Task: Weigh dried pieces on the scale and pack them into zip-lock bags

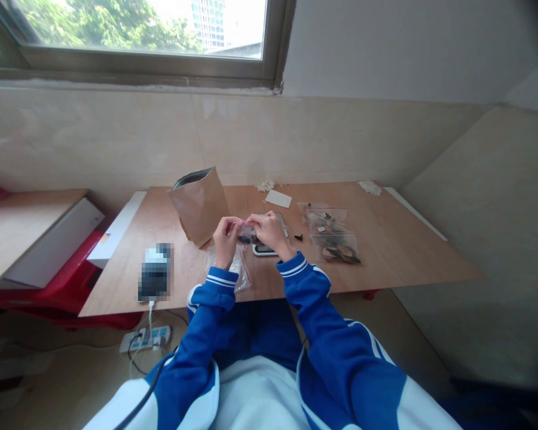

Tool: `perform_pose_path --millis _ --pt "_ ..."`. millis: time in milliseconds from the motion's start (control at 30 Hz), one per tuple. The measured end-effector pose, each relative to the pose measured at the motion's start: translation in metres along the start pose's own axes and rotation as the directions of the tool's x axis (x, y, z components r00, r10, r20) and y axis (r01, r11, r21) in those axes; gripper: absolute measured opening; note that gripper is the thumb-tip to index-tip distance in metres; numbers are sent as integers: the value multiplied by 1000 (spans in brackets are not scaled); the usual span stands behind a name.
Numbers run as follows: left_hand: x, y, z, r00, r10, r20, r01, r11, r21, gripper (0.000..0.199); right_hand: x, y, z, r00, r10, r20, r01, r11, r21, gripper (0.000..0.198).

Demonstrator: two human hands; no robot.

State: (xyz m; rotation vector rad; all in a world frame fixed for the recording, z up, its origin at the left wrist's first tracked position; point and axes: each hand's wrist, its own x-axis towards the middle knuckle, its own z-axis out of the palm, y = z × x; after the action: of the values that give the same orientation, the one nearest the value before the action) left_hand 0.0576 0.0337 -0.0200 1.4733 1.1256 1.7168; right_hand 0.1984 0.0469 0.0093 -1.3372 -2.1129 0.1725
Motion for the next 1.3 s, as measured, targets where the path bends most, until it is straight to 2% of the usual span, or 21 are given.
perform_pose_path --millis 67,200,400,700,900,1033,1300 --pt "-1 0 0 1000 -5 15 4 1000 22 21 0 2 -2 1000 -20 15 20 1000 8 21" --pt "1 -1 -2 1000 -3 -28 3 1000 19 19 -3 9 -3 998 -54 44 56 998 -43 20" --pt "0 -3 -4 999 9 -48 -7 999 40 19 -9 12 0 1000 -16 1 16 996 -92 23" --pt "-2 -2 -7 996 -21 -90 25 999 46 21 -14 22 -5 1000 -26 14 27 994 -103 25" --pt "-2 -4 -8 988 -49 -149 54 998 31 26 -20 33 -7 999 -37 -14 36 997 -63 21" --pt "0 -4 -10 987 -62 -147 65 998 17 29 -24 42 -11 999 -40 -31 39 998 -45 24" --pt "-2 3 -11 976 -124 -177 105 988 -114 34 -31 39 -19 1000 1 -27 0 1000 25 20"
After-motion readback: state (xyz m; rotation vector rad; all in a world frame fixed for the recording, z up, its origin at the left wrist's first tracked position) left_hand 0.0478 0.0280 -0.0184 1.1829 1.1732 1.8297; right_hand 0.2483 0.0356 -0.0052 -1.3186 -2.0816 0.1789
